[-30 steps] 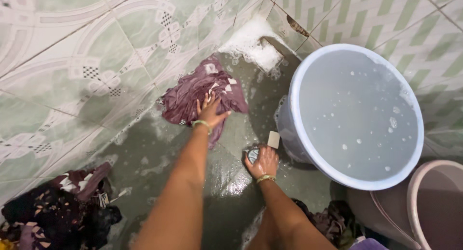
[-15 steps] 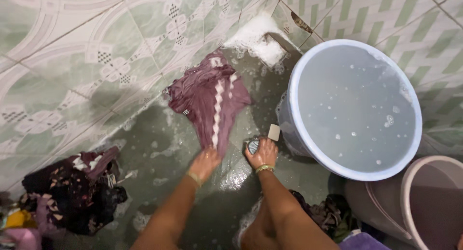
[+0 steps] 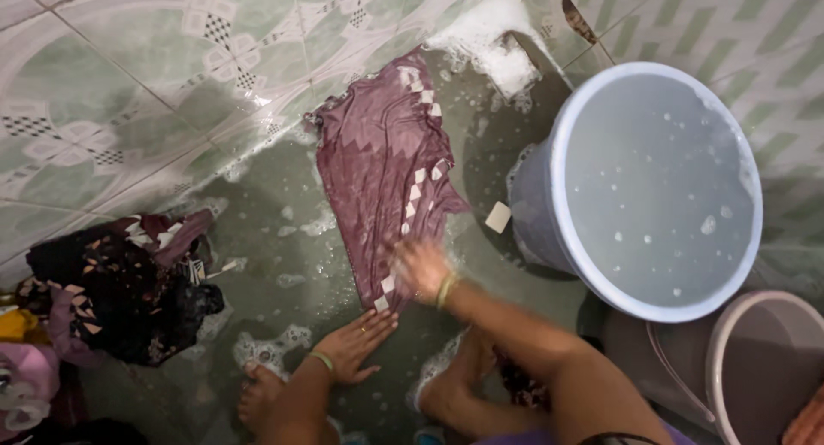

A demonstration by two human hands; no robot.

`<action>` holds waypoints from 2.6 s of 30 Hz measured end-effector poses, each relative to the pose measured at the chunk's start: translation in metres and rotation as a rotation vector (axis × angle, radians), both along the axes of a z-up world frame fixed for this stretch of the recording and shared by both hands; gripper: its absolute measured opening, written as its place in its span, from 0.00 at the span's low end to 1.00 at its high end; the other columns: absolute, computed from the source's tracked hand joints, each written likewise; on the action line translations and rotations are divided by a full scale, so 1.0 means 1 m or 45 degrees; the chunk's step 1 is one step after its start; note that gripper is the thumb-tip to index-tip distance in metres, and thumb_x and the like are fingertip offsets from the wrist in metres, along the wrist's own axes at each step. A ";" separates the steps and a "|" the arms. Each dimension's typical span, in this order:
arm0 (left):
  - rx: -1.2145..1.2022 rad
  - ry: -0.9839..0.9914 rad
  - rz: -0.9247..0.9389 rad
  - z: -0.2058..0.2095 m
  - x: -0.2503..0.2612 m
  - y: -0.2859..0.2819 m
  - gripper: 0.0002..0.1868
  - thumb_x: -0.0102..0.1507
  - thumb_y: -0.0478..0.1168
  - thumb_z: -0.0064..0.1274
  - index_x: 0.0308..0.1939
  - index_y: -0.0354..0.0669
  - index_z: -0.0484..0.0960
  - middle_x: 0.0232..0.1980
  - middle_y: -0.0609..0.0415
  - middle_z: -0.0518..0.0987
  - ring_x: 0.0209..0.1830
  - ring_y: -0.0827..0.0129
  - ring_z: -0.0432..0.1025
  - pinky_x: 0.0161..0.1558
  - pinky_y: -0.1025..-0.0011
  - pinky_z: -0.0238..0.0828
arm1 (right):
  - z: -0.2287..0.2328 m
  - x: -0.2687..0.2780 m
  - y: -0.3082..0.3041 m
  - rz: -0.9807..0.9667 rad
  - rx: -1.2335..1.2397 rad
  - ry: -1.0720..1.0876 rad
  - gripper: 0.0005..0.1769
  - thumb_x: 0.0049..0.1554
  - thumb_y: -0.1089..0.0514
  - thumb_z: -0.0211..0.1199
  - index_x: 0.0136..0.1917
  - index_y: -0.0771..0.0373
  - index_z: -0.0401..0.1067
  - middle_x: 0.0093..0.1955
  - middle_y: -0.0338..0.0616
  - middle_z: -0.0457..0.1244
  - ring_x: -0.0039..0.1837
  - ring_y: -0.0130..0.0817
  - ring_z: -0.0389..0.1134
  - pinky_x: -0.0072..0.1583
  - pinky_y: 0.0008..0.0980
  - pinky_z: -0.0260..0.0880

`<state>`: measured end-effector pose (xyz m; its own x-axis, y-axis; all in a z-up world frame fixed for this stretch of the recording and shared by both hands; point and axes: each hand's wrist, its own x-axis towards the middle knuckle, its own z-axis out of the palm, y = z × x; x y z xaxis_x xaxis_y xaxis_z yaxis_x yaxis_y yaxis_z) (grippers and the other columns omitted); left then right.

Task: The person washes clothes by hand on the floor, using a bar of soap to scrub the fabric and rinsing it with water from a bucket.

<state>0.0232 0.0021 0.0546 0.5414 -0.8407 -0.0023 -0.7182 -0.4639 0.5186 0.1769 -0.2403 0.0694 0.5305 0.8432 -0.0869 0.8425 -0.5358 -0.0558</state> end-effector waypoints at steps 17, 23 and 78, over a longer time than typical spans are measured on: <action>0.274 0.365 -0.095 -0.018 -0.002 -0.003 0.52 0.63 0.62 0.49 0.78 0.31 0.47 0.84 0.37 0.45 0.86 0.48 0.35 0.81 0.56 0.26 | -0.001 0.054 0.041 -0.052 -0.378 -0.061 0.42 0.49 0.41 0.56 0.77 0.34 0.55 0.83 0.32 0.48 0.73 0.36 0.59 0.72 0.63 0.51; 0.007 0.140 -0.036 -0.022 -0.003 -0.004 0.57 0.58 0.59 0.53 0.79 0.29 0.45 0.84 0.40 0.45 0.84 0.55 0.38 0.79 0.57 0.30 | 0.030 0.145 0.047 -0.500 -0.183 -0.393 0.45 0.52 0.43 0.54 0.82 0.42 0.55 0.84 0.38 0.49 0.72 0.42 0.61 0.68 0.58 0.61; 0.309 -0.096 0.650 -0.036 0.165 -0.137 0.25 0.69 0.45 0.48 0.67 0.34 0.72 0.67 0.40 0.69 0.71 0.48 0.60 0.75 0.50 0.49 | -0.012 0.026 -0.053 -1.443 0.385 -0.325 0.22 0.58 0.40 0.60 0.51 0.62 0.70 0.50 0.53 0.64 0.54 0.55 0.66 0.53 0.52 0.65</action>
